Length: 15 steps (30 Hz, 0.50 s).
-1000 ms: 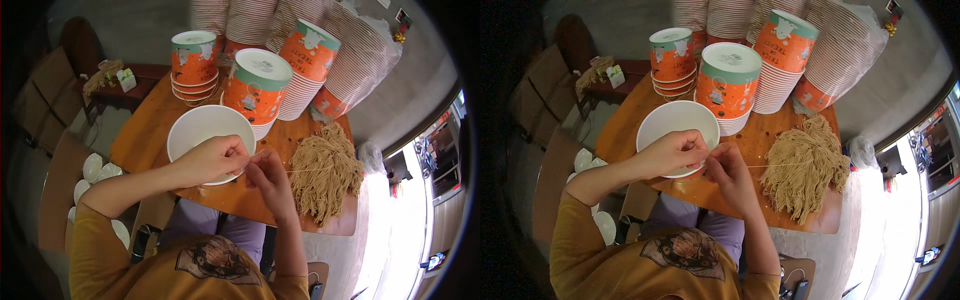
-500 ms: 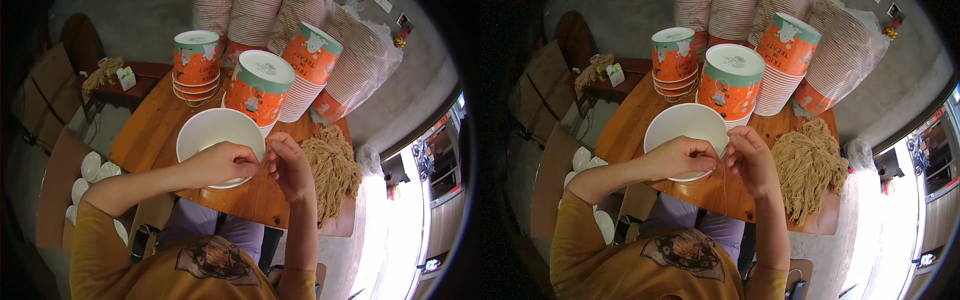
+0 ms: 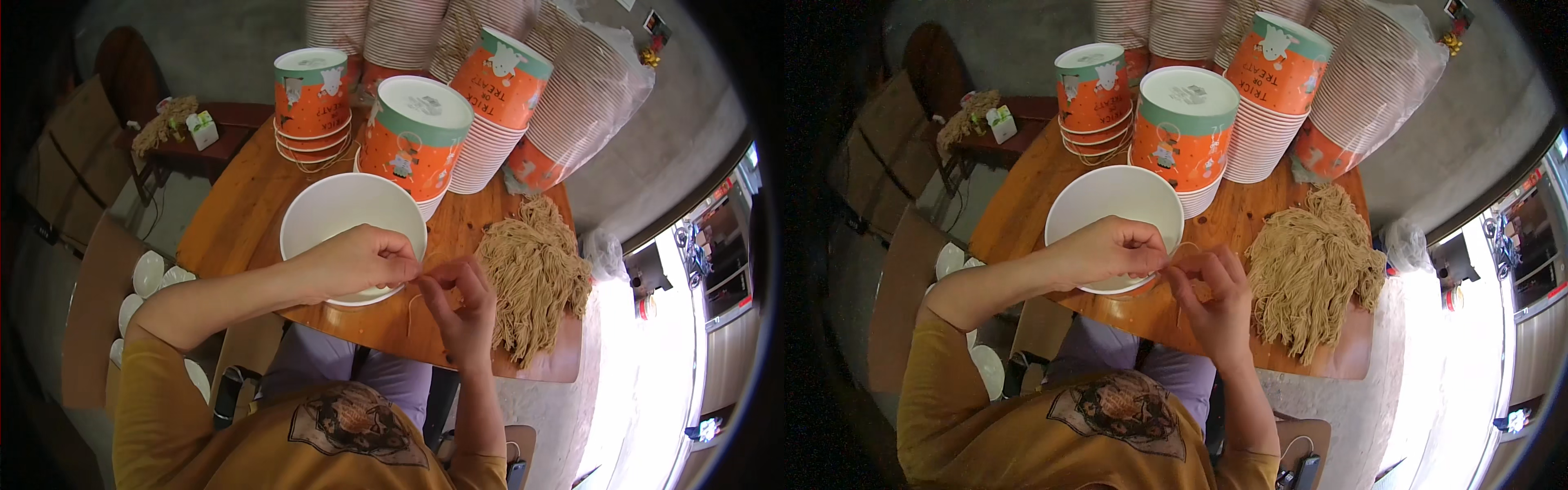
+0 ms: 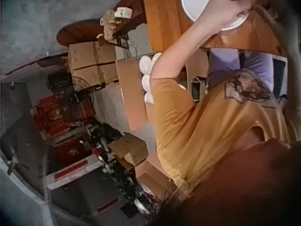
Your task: Threading a string through holes in paper buckets to create handles.
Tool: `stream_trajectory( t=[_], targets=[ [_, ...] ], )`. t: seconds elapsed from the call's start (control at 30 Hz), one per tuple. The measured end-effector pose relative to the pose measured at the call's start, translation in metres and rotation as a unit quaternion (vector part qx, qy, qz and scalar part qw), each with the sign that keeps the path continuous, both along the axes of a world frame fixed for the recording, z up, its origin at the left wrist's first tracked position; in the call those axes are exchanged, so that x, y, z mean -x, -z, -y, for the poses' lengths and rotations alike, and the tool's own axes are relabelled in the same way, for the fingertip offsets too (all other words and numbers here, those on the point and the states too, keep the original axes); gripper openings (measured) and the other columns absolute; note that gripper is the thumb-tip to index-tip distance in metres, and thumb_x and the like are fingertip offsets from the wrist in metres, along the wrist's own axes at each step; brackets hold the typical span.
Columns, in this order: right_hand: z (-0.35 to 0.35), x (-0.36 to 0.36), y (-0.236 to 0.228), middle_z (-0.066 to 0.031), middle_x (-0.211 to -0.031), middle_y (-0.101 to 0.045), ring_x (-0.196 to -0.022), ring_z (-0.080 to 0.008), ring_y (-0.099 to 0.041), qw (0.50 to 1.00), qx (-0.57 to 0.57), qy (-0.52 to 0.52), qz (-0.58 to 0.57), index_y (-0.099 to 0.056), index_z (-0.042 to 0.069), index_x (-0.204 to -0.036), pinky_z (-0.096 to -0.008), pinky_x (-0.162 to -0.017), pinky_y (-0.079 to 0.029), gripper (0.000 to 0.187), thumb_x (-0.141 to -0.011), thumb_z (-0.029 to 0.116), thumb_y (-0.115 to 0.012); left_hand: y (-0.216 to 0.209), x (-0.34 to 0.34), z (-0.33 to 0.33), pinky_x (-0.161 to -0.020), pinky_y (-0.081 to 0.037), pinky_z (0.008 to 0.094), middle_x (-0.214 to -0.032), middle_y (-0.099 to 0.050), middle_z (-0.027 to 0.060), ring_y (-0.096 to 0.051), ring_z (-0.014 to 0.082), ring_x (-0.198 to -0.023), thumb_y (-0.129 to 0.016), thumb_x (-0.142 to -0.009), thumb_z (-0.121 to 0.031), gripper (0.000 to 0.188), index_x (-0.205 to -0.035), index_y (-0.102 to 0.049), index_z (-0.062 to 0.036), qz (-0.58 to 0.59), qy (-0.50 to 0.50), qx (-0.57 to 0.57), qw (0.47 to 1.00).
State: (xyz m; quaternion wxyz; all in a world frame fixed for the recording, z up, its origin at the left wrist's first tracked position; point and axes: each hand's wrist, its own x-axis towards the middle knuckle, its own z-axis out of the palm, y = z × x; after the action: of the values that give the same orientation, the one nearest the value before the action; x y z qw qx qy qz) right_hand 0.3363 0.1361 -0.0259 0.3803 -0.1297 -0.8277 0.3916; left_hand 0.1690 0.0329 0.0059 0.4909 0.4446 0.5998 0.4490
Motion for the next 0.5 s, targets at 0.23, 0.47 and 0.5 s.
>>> stream_trajectory(
  t=[0.23,0.47,0.5],
  targets=[
    [0.028,0.007,-0.001,-0.0057,-0.075,-0.058,-0.062,-0.0150,-0.061,0.999,0.003,0.038,0.009,-0.061,0.000,-0.083,-0.0259,-0.056,-0.049,0.013,-0.078,0.001,-0.073,0.003,0.001,0.000,-0.063,-0.043,0.0215,-0.078,-0.058,-0.0007,-0.052,0.0064,-0.071,-0.057,-0.094,-0.017,0.016,-0.091,-0.062,-0.0017,0.057,0.003,-0.006,0.998],
    [0.029,0.007,0.004,-0.0048,-0.075,-0.058,-0.062,-0.0111,-0.060,0.998,0.068,0.014,0.002,-0.062,0.001,-0.085,-0.0231,-0.056,-0.048,0.009,-0.083,0.004,-0.070,0.001,0.000,0.002,-0.066,-0.047,0.0207,-0.088,-0.061,0.0021,-0.058,0.0074,-0.078,-0.056,-0.093,-0.011,0.014,-0.102,-0.060,-0.0013,0.128,-0.025,0.038,0.991],
    [0.026,0.004,0.006,-0.0037,-0.074,-0.058,-0.061,-0.0101,-0.059,0.999,0.051,0.004,0.009,-0.062,0.001,-0.088,-0.0222,-0.056,-0.047,0.008,-0.085,0.004,-0.069,0.001,0.001,0.002,-0.066,-0.047,0.0207,-0.088,-0.061,0.0021,-0.058,0.0074,-0.078,-0.056,-0.093,-0.011,0.014,-0.102,-0.060,-0.0013,0.128,-0.025,0.039,0.991]
  ],
)
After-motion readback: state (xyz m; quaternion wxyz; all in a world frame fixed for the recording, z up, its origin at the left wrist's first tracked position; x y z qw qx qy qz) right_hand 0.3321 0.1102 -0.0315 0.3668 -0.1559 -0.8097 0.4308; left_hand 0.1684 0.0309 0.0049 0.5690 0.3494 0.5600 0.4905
